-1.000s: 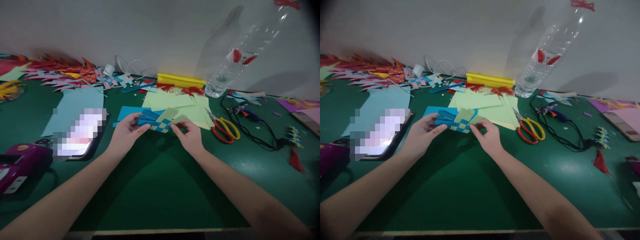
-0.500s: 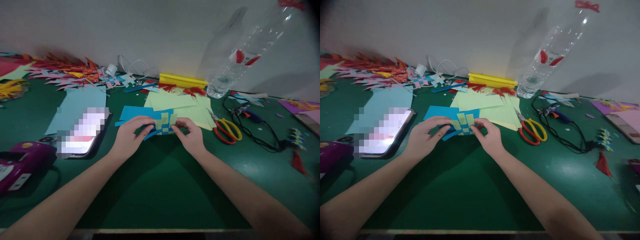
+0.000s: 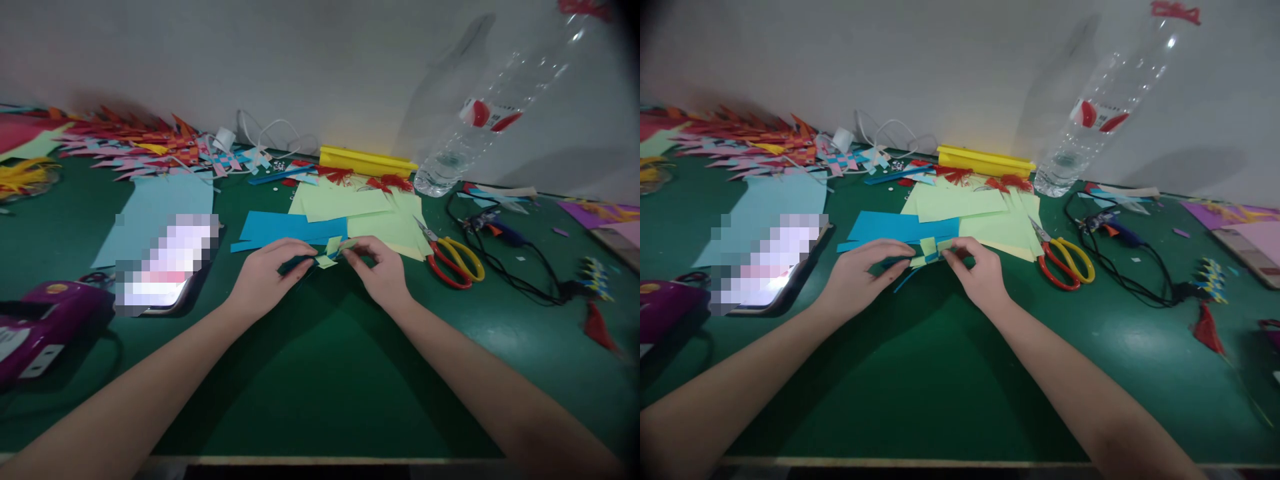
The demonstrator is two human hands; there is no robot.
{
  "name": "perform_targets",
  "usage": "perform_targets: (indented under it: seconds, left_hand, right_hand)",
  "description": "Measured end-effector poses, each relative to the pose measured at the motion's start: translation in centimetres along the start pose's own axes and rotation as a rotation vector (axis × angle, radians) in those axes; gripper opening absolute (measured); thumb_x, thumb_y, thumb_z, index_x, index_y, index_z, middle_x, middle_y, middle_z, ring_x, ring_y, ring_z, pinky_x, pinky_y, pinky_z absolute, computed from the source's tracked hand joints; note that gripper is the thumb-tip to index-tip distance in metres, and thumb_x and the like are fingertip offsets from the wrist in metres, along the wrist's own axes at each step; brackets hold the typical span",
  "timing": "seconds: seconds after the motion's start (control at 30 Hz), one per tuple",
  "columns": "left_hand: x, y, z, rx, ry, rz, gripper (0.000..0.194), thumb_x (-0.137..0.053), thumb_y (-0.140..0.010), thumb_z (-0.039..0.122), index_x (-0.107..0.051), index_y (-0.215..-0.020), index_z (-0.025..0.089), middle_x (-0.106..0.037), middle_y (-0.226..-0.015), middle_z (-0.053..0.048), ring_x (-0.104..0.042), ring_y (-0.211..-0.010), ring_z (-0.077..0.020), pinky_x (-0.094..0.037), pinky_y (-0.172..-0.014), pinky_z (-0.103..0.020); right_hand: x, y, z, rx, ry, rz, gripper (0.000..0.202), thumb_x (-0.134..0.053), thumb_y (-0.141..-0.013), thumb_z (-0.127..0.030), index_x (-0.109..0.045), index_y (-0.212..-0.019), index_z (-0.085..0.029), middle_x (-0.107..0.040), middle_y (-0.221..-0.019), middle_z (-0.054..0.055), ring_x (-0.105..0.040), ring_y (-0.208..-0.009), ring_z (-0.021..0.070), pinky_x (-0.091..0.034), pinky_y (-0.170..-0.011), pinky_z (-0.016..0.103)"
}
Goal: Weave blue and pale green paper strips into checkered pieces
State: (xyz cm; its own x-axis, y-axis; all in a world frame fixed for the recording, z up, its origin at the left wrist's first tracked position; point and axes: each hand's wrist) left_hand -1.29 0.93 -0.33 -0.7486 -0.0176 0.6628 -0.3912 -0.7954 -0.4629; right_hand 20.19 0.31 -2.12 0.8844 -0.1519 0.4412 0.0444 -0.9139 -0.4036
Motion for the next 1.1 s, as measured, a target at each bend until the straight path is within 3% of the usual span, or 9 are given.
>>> perform_targets:
  seconds: [0.23,0.37,0.53,0.8,1.1]
  left_hand:
    - [-0.3,0.1,-0.2,-0.053,-0.043,-0.027,0.027,-0.059,-0.085,0.036,-0.06,-0.107,0.021,-0.064,-0.109,-0.007,-0.06,-0.102,-0.0212,-0.049,-0.09,-0.036]
    - [-0.4,0.1,-0.7,-0.039,-0.083,-0.05,0.024,-0.056,-0.087,0.032,-0.059,-0.109,0.022,-0.062,-0.112,-0.007,-0.058,-0.107,-0.0215,-0.048,-0.093,-0.037]
    - [-0.1,0.0,-0.7,0.004,-0.089,-0.029,0.02,-0.051,-0.09,0.025,-0.059,-0.108,0.022,-0.061,-0.111,-0.005,-0.059,-0.103,-0.019,-0.051,-0.082,-0.029]
    - [0.0,-0.3,-1.0,0.044,-0.082,-0.002,0.023,-0.051,-0.089,0.023,-0.055,-0.112,0.023,-0.06,-0.113,-0.005,-0.056,-0.107,-0.0203,-0.046,-0.092,-0.035]
    - [-0.1,-0.2,-1.3,0.071,-0.076,-0.039,0.019,-0.049,-0.091,0.027,-0.058,-0.107,0.023,-0.063,-0.108,-0.005,-0.059,-0.102,-0.0207,-0.048,-0.089,-0.036]
  right_hand:
    - [-0.1,0.0,-0.1,0.01,0.001,0.077,0.011,-0.061,-0.082,-0.033,-0.062,-0.085,-0.022,-0.068,-0.076,0.0,-0.065,-0.068,0.0145,-0.053,-0.065,0.029]
    - [0.0,0.1,-0.2,0.001,0.002,0.084,0.014,-0.06,-0.082,-0.035,-0.062,-0.085,-0.021,-0.068,-0.073,0.0,-0.065,-0.066,0.0145,-0.054,-0.064,0.029]
    - [0.1,0.1,-0.3,0.013,-0.007,0.099,0.014,-0.061,-0.082,-0.035,-0.06,-0.083,-0.022,-0.067,-0.075,0.001,-0.066,-0.069,0.0155,-0.054,-0.066,0.03]
    - [-0.1,0.0,0.1,-0.006,-0.035,0.026,0.016,-0.06,-0.082,-0.035,-0.061,-0.091,-0.022,-0.069,-0.085,0.002,-0.066,-0.078,0.0159,-0.055,-0.07,0.031]
    - [0.0,-0.1,0.1,-0.004,-0.03,-0.007,0.014,-0.061,-0.082,-0.03,-0.061,-0.094,-0.024,-0.068,-0.088,0.001,-0.066,-0.081,0.0163,-0.055,-0.073,0.032]
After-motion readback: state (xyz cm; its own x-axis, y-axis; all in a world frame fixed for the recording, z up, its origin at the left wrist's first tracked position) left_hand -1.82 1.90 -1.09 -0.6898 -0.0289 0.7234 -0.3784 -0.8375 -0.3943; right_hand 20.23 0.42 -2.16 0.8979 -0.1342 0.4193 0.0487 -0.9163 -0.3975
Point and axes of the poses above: each hand's wrist, its own y-axis away from the middle knuckle, its own x-axis out of the back of the hand, z = x × y
